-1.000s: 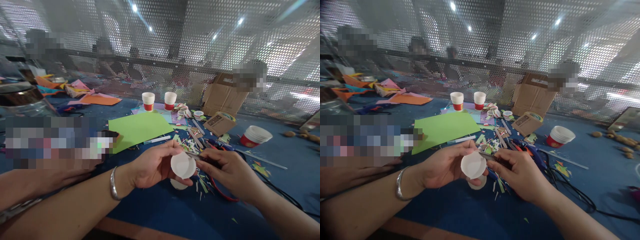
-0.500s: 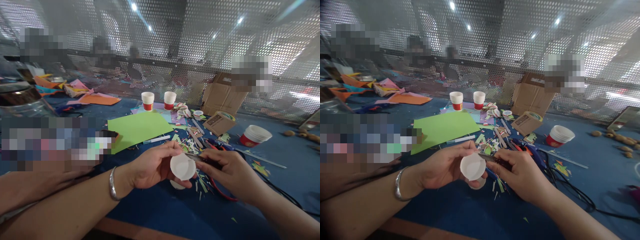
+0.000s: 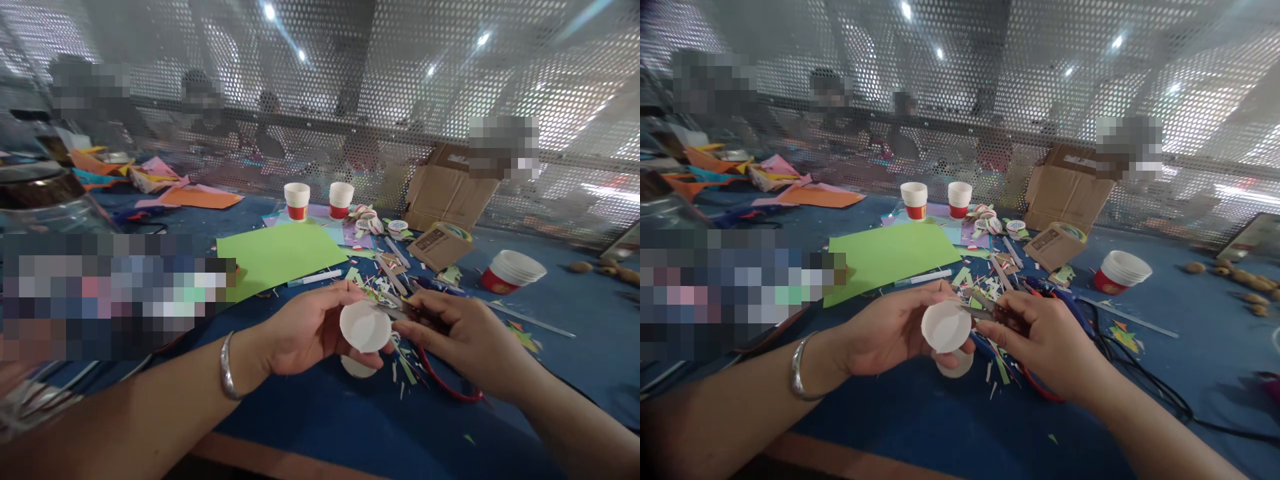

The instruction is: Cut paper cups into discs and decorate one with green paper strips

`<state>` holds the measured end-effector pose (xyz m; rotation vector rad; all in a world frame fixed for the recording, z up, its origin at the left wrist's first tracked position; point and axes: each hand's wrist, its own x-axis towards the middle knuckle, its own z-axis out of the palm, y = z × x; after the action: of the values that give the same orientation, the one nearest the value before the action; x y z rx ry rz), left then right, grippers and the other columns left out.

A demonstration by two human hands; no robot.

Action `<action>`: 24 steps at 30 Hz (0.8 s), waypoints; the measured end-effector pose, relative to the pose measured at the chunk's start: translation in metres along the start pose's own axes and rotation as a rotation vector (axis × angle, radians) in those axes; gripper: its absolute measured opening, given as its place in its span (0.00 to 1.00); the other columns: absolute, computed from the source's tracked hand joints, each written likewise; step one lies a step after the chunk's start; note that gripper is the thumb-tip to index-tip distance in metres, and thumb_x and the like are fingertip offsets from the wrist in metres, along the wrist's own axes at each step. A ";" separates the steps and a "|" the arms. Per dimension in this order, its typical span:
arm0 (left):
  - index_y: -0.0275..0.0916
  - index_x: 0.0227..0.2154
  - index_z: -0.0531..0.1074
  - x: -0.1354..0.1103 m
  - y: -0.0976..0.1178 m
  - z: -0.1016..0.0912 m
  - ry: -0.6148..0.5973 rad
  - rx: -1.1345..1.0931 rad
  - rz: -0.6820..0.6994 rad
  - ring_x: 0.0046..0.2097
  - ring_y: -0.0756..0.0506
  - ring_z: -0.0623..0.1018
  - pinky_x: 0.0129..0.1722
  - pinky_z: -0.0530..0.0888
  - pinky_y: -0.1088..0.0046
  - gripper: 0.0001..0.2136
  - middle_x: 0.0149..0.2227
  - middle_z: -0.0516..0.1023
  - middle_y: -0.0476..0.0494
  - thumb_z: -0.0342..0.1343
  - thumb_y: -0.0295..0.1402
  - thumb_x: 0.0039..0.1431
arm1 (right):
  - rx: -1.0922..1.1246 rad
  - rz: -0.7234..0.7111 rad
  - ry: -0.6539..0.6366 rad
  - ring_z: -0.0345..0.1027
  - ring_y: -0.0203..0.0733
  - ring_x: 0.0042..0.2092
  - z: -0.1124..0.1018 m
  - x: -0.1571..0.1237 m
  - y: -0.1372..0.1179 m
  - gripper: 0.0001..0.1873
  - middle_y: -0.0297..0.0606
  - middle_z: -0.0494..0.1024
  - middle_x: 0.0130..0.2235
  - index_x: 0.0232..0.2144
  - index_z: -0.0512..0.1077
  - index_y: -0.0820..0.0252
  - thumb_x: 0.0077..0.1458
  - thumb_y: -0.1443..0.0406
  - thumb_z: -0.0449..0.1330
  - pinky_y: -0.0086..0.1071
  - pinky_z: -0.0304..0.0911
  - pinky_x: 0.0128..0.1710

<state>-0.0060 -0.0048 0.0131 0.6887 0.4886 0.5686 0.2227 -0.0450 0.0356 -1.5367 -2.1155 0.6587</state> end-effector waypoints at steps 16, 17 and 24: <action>0.39 0.37 0.69 0.002 -0.010 0.008 0.062 0.234 -0.060 0.35 0.41 0.82 0.33 0.79 0.63 0.09 0.33 0.78 0.43 0.58 0.39 0.62 | 0.533 0.085 -0.089 0.65 0.37 0.32 0.018 0.005 -0.004 0.20 0.33 0.72 0.29 0.30 0.73 0.58 0.55 0.47 0.66 0.28 0.63 0.31; 0.39 0.36 0.69 0.002 -0.010 0.008 0.070 0.243 -0.053 0.35 0.41 0.82 0.32 0.79 0.64 0.09 0.33 0.78 0.44 0.58 0.39 0.62 | 0.540 0.084 -0.088 0.65 0.37 0.32 0.018 0.005 -0.004 0.20 0.33 0.73 0.29 0.30 0.74 0.58 0.54 0.48 0.67 0.28 0.63 0.31; 0.36 0.39 0.69 0.005 -0.015 0.008 0.069 0.234 -0.009 0.30 0.44 0.82 0.26 0.77 0.72 0.10 0.31 0.79 0.42 0.54 0.39 0.65 | 0.519 0.093 -0.077 0.67 0.38 0.32 0.015 0.003 -0.002 0.19 0.34 0.76 0.30 0.30 0.76 0.59 0.55 0.49 0.67 0.29 0.64 0.34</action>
<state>0.0070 -0.0148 0.0073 0.8907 0.6289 0.5331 0.2114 -0.0439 0.0251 -1.3328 -1.7385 1.2052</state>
